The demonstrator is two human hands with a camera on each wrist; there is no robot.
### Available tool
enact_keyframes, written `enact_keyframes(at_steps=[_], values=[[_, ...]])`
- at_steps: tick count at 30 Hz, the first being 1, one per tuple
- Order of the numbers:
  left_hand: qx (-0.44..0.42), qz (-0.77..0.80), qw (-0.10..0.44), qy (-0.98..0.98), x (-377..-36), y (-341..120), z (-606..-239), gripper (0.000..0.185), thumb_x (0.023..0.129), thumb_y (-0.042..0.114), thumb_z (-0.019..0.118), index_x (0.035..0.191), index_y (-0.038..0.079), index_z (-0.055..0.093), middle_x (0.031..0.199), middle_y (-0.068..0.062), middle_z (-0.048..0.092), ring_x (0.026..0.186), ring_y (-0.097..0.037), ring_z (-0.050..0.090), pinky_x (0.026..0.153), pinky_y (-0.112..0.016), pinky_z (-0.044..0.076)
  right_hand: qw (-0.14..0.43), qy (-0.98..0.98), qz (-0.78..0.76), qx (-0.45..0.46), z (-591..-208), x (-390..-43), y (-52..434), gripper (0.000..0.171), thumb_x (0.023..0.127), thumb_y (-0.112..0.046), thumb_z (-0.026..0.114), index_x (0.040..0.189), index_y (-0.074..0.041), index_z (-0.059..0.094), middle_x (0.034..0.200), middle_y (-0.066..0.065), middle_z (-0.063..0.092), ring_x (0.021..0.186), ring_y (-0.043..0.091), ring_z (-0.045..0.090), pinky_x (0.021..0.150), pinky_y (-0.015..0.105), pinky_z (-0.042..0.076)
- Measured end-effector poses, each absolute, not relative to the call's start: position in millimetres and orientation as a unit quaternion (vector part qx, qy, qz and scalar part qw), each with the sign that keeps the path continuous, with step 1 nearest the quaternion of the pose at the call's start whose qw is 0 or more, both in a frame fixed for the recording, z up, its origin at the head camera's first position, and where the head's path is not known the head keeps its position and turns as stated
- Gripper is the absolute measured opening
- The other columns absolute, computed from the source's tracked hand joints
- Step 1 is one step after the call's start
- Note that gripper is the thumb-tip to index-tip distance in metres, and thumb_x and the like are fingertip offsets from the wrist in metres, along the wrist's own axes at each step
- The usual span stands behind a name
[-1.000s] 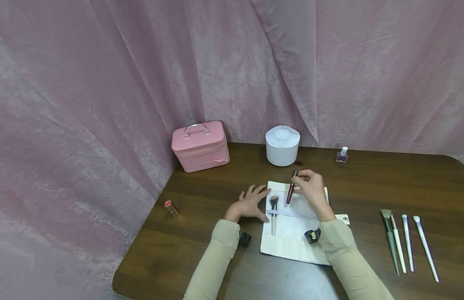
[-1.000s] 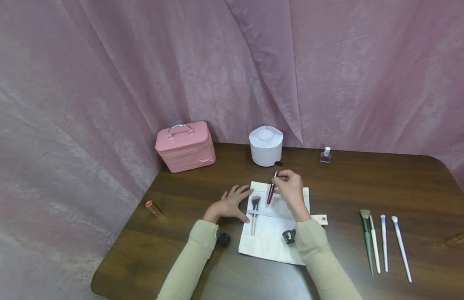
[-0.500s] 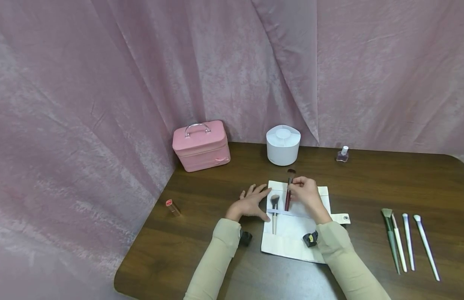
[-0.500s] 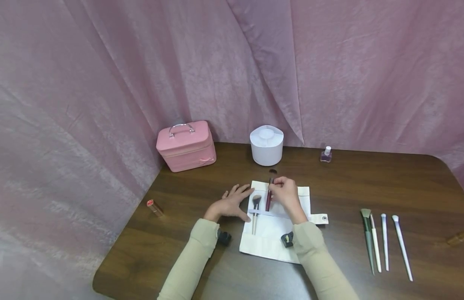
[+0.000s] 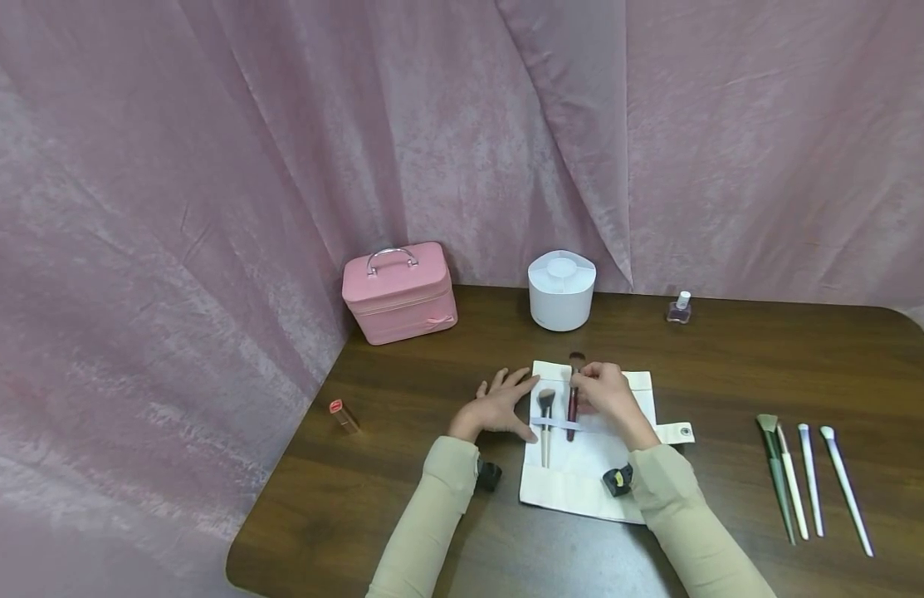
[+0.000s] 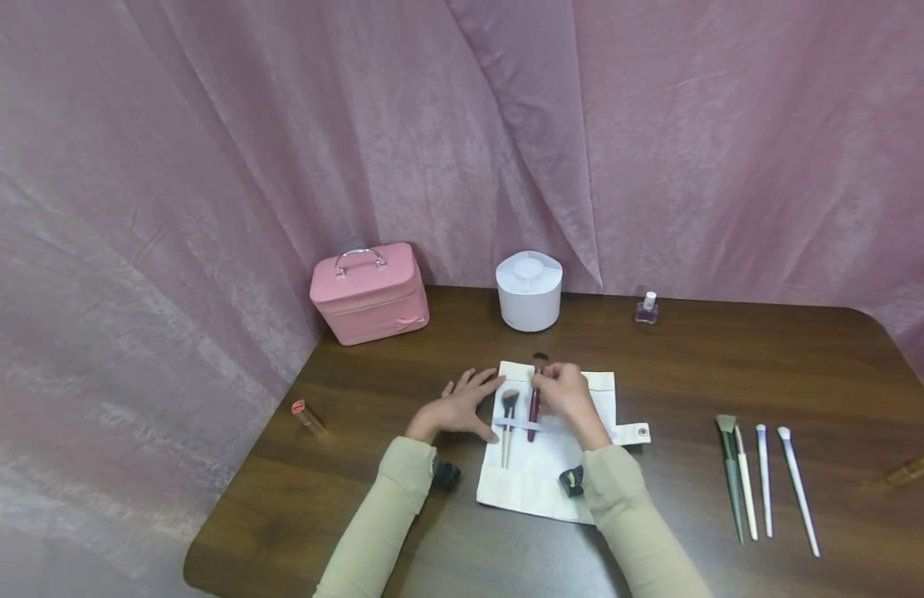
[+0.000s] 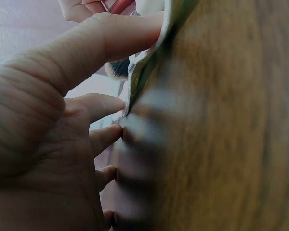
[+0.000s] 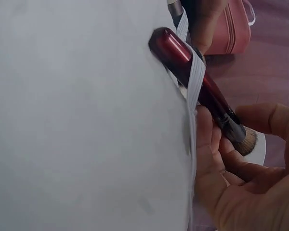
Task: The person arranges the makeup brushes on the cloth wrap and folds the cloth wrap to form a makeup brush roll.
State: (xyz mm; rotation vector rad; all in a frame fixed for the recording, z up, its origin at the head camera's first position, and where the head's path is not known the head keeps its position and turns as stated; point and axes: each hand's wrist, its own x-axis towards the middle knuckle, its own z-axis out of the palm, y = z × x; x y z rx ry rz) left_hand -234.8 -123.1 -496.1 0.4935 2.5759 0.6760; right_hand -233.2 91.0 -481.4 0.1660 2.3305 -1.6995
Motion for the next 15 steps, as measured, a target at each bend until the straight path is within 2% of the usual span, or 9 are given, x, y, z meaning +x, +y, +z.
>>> enact_keyframes(at_steps=[6, 10, 15], values=[[0.176, 0.247, 0.217, 0.928, -236.1, -123.2, -496.5, 0.103, 0.077, 0.033, 0.089, 0.161, 0.024, 0.03, 0.168, 0.0, 0.016, 0.154, -0.031, 0.001, 0.118, -0.062, 0.005, 0.13, 0.811, -0.567, 0.055, -481.9, -231.7, 90.0, 0.023, 0.097, -0.012, 0.055, 0.099, 0.01, 0.063, 0.072, 0.01, 0.061, 0.061, 0.015, 0.061, 0.059, 0.03, 0.058], [0.177, 0.242, 0.216, 0.929, -236.2, -122.4, -495.8, 0.103, 0.076, 0.033, 0.089, 0.161, 0.024, 0.031, 0.168, 0.0, 0.017, 0.154, -0.032, 0.002, 0.118, -0.062, 0.006, 0.134, 0.829, -0.541, 0.052, -481.7, -230.4, 90.8, 0.026, 0.099, -0.015, 0.055, 0.095, 0.009, 0.064, 0.067, 0.008, 0.059, 0.058, 0.014, 0.059, 0.054, 0.027, 0.054], [0.178, 0.241, 0.217, 0.929, -235.9, -122.6, -496.0, 0.104, 0.076, 0.033, 0.089, 0.161, 0.024, 0.03, 0.168, 0.0, 0.016, 0.154, -0.032, 0.002, 0.118, -0.061, 0.006, 0.13, 0.851, -0.507, 0.046, -480.0, -227.6, 92.4, 0.03, 0.097, -0.019, 0.056, 0.079, 0.003, 0.064, 0.061, 0.005, 0.058, 0.055, 0.013, 0.055, 0.051, 0.025, 0.047]])
